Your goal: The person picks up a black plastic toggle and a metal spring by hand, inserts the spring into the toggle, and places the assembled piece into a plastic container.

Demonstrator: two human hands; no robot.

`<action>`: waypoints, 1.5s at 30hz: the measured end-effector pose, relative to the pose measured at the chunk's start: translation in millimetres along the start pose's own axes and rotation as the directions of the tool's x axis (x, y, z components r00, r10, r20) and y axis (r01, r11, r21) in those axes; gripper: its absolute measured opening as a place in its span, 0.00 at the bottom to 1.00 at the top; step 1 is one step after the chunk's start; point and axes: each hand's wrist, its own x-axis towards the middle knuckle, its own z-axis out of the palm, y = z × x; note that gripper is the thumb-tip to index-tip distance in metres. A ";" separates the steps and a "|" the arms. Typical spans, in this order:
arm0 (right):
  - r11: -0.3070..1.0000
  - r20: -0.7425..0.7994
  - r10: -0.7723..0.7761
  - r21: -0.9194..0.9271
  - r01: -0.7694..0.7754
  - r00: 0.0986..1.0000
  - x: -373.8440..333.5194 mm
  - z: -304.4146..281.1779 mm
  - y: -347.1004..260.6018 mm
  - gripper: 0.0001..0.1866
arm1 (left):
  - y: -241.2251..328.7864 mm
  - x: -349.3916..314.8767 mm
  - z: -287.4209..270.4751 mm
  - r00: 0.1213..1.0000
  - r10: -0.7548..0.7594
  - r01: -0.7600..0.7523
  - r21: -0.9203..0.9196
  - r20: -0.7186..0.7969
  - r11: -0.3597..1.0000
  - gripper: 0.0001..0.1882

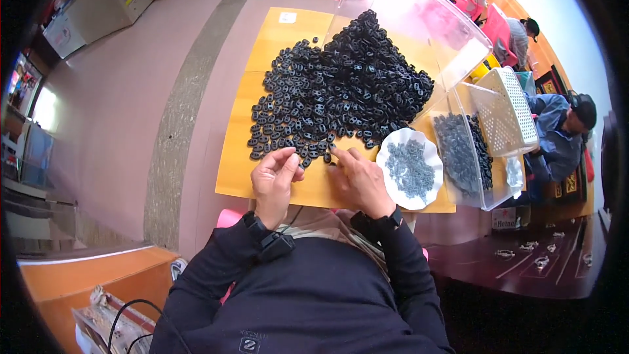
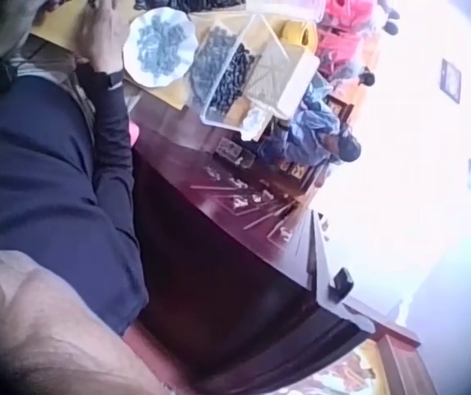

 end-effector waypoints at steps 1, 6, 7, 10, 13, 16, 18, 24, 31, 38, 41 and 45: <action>1.000 0.008 -0.005 0.002 0.005 1.000 2.4 1.0 0.4 0.17 | -0.4 0.9 0.6 1.000 -0.001 0.001 -0.002 -0.010 1.000 0.09; 0.989 0.159 -0.018 -0.143 0.041 0.987 10.8 -0.6 -4.1 0.19 | -1.1 4.8 6.7 1.000 0.000 -0.001 0.050 0.019 0.999 0.09; 0.988 0.167 -0.022 -0.150 0.047 0.986 11.1 -2.3 -3.0 0.19 | -1.3 5.3 8.5 1.000 -0.001 0.000 0.041 0.012 0.999 0.09; 0.996 0.109 -0.075 -0.037 0.079 0.991 8.8 -0.3 1.5 0.22 | -2.2 4.2 11.7 1.000 0.001 -0.004 0.115 0.027 0.993 0.08; 0.993 0.164 0.023 -0.117 -0.004 0.986 13.4 -2.8 -4.5 0.25 | 1.2 3.6 12.1 1.000 -0.008 0.005 0.096 0.028 0.995 0.08; 0.983 0.200 -0.012 -0.178 0.048 0.980 21.9 -2.0 -9.4 0.26 | 4.5 5.7 10.4 1.000 -0.029 0.029 0.038 0.005 0.999 0.08; 0.982 0.254 0.005 -0.182 0.043 0.967 24.7 -4.8 -11.0 0.23 | 11.8 6.8 11.1 0.998 -0.056 0.056 0.000 -0.002 0.998 0.07; 0.953 0.057 0.086 -0.296 -0.066 0.995 33.9 -34.6 6.4 0.15 | 13.4 5.3 10.8 0.994 -0.088 0.085 0.047 0.068 0.995 0.07; 0.780 0.180 0.140 -0.626 0.004 0.974 51.4 -31.9 32.0 0.16 | 13.0 0.5 8.0 0.992 -0.063 0.055 0.073 0.113 0.996 0.07; 0.878 0.157 0.003 -0.473 0.072 0.988 59.8 -43.3 31.4 0.14 | 11.6 -3.9 5.2 0.994 -0.055 0.046 0.086 0.095 0.995 0.07; 0.844 0.124 0.008 -0.533 0.060 0.992 71.1 -52.6 37.4 0.13 | 10.3 -3.1 5.1 0.991 -0.061 0.048 0.114 0.117 0.992 0.07; 0.773 0.155 0.003 -0.627 0.097 0.988 79.3 -50.2 45.3 0.13 | 10.9 -4.6 5.4 0.992 -0.052 0.041 0.094 0.116 0.995 0.07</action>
